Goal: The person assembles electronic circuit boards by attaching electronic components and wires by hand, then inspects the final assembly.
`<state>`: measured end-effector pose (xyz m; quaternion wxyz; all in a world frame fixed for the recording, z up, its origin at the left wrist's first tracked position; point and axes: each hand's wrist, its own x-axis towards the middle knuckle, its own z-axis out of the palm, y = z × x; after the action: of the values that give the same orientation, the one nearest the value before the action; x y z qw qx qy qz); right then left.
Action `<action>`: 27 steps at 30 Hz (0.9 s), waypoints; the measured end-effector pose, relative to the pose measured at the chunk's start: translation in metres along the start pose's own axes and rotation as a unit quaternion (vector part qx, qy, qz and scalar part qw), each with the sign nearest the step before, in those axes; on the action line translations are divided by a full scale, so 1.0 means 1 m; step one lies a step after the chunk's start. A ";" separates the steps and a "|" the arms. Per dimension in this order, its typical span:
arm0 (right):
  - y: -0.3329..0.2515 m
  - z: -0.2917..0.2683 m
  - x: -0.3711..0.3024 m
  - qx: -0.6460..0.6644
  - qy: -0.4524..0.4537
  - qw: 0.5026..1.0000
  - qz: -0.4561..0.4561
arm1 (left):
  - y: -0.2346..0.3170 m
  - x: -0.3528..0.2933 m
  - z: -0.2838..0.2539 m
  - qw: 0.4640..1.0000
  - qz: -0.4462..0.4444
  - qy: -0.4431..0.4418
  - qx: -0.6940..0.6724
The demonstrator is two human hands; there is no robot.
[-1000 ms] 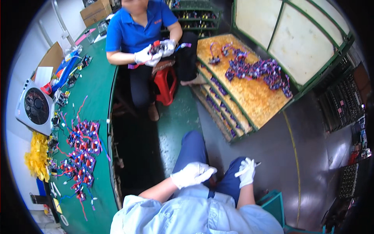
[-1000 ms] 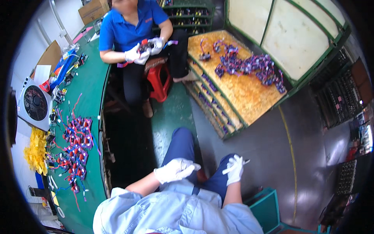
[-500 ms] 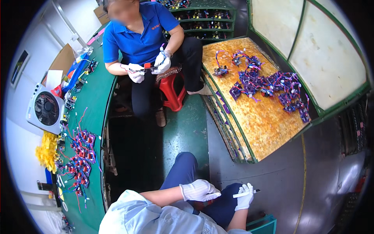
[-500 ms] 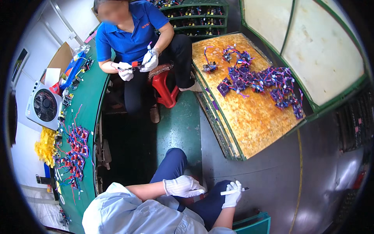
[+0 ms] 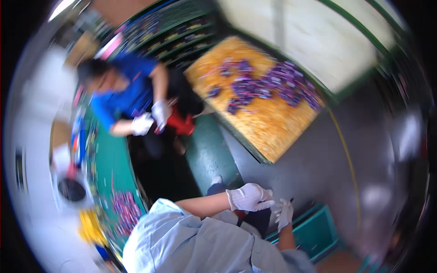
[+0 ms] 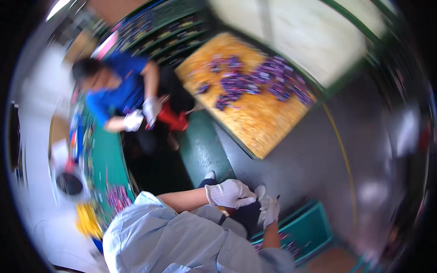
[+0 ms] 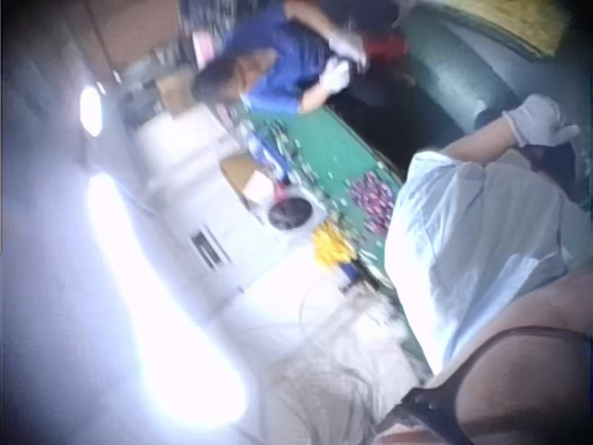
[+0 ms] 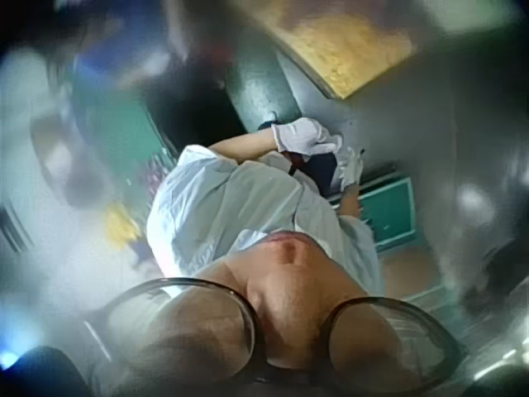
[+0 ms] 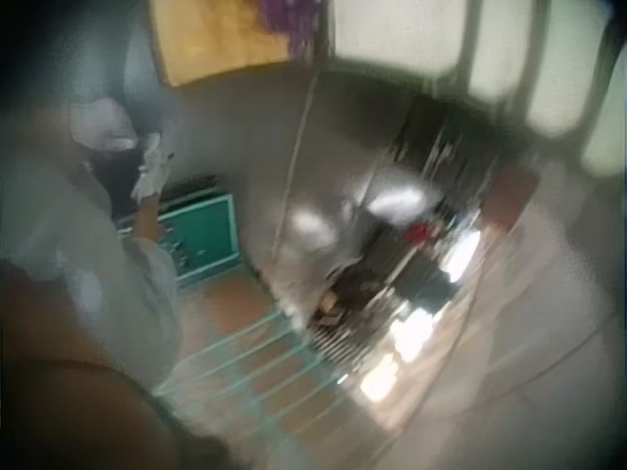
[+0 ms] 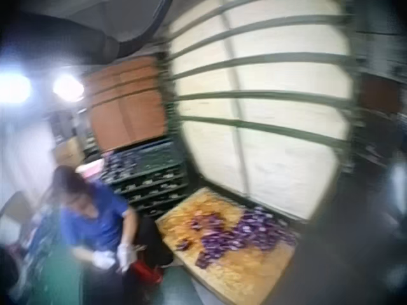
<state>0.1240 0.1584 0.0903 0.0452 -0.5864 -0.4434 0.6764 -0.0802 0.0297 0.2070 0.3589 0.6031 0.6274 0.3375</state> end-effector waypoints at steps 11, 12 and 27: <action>0.330 -0.035 -0.091 -0.242 0.224 0.920 0.211 | 0.033 0.064 -0.008 0.945 -0.067 -0.310 -0.076; 0.318 -0.036 -0.125 -0.220 0.223 0.920 0.236 | 0.035 0.075 0.003 0.934 -0.038 -0.350 -0.053; 0.205 -0.114 -0.048 0.351 0.432 0.831 0.022 | 0.178 0.277 0.171 0.769 0.373 -0.480 0.195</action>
<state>0.3281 0.0693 0.0018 0.4196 -0.7730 -0.0986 0.4654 0.1540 0.3124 0.2592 0.3343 0.9301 0.1511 -0.0184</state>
